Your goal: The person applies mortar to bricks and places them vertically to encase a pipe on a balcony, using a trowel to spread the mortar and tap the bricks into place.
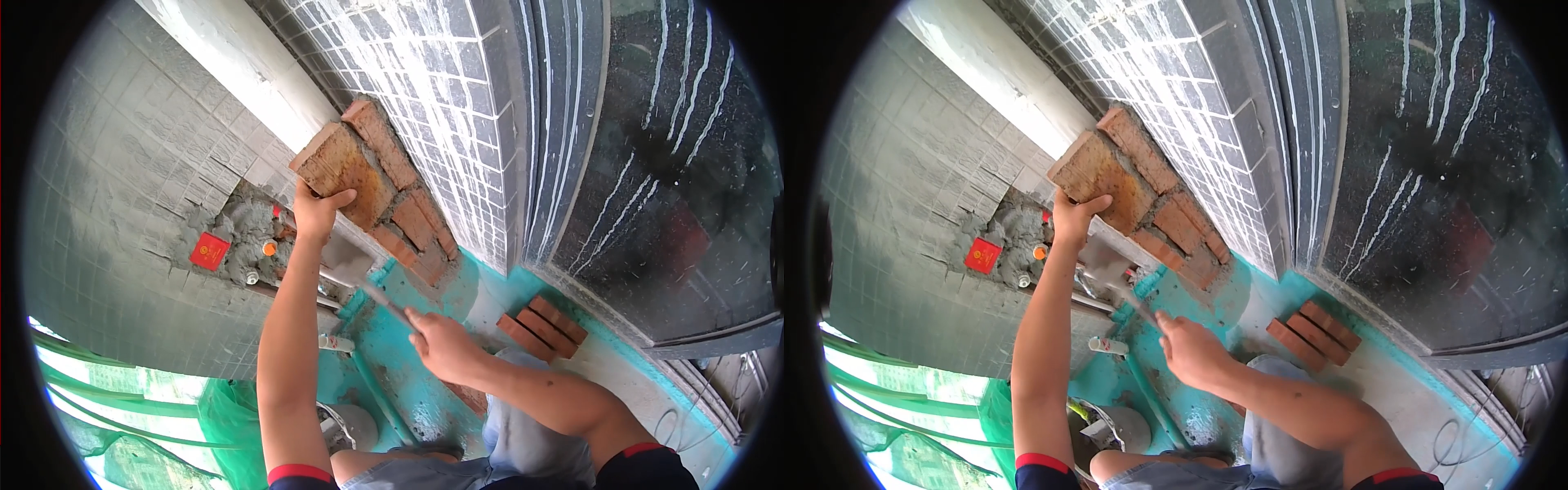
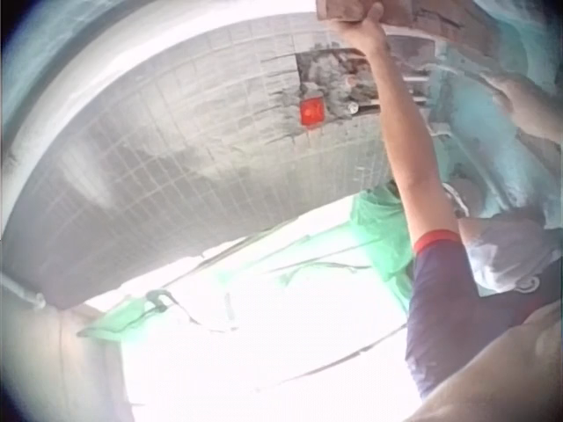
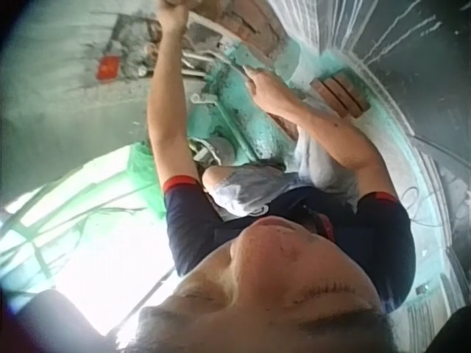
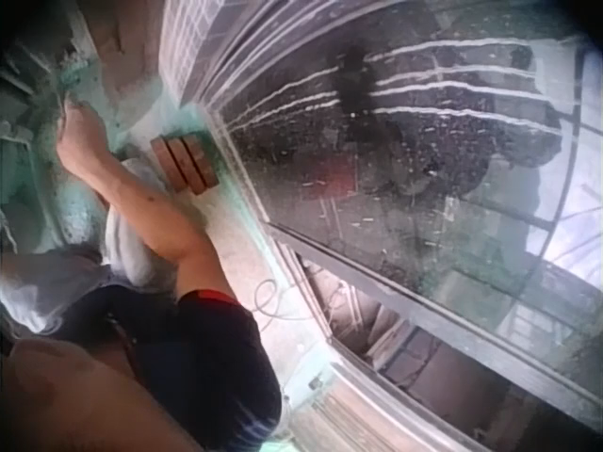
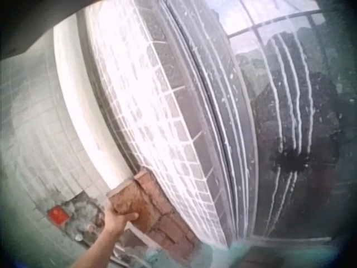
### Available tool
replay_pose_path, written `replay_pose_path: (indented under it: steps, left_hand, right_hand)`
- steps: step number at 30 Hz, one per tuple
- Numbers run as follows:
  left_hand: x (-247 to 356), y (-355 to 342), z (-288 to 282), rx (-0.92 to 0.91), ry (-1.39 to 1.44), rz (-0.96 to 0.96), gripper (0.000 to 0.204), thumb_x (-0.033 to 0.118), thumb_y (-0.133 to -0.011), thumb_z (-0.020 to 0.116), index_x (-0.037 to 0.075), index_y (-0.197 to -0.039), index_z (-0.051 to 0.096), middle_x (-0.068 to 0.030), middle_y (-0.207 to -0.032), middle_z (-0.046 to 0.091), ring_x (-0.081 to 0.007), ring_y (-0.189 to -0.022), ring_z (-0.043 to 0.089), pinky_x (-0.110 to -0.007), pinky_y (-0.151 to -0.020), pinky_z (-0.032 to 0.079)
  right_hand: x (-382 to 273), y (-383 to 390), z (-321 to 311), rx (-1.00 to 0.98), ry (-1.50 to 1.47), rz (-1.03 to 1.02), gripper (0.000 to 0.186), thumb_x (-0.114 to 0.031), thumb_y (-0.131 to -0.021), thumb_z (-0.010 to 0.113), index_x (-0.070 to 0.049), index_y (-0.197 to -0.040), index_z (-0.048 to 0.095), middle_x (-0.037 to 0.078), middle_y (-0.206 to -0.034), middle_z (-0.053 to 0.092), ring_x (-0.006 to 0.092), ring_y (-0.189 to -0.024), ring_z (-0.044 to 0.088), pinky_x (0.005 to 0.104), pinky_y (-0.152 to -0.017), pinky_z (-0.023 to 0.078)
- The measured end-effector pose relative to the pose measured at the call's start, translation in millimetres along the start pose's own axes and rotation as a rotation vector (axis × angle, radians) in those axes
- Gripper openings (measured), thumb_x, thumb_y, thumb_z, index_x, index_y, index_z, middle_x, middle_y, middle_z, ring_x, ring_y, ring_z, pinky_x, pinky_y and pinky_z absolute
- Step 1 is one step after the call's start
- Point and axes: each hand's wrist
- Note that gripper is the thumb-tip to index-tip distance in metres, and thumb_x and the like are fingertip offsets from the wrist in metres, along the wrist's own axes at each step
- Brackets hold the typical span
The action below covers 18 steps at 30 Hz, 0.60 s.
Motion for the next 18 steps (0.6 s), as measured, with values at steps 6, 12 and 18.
replay_pose_path:
  steps: [6, 12, 18]
  left_hand:
    - [10.9, 4.0, 6.0, -0.016, 0.03, 0.0, 0.064, -0.006, -0.067, 0.08, 0.001, -0.123, 0.05, -0.0115, -0.116, 0.064, -0.0237, -0.104, 0.063, -0.037, -0.091, 0.052]
    - [-1.0, -1.6, 0.8, -0.022, 0.096, 0.037, 0.064, -0.006, -0.066, 0.081, 0.0, -0.122, 0.05, -0.0111, -0.116, 0.064, -0.0238, -0.104, 0.063, -0.036, -0.09, 0.052]
    - [0.5, 1.9, 1.4, 0.046, -0.087, 0.05, 0.064, -0.003, -0.063, 0.083, 0.0, -0.12, 0.052, -0.0113, -0.112, 0.067, -0.023, -0.102, 0.065, -0.034, -0.09, 0.052]
  right_hand:
    - [2.8, 2.5, -11.7, -0.039, -0.098, -0.012, 0.046, -0.015, -0.095, 0.053, 0.002, -0.137, 0.046, 0.027, -0.103, 0.063, 0.0414, -0.085, 0.062, 0.045, -0.073, 0.05]
    - [-10.1, 20.3, -57.4, -0.168, -0.139, 0.193, 0.05, -0.017, -0.094, 0.056, 0.002, -0.138, 0.044, 0.025, -0.089, 0.064, 0.0344, -0.071, 0.064, 0.0424, -0.064, 0.049]
    - [-33.3, 56.1, -139.0, -0.11, -0.264, 0.19, 0.047, -0.02, -0.096, 0.056, -0.001, -0.137, 0.044, 0.009, -0.077, 0.061, 0.0146, -0.063, 0.057, 0.0318, -0.059, 0.046]
Point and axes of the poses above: each hand's wrist, its own y-axis away from the middle knuckle, its own z-axis out of the palm, x = y × z
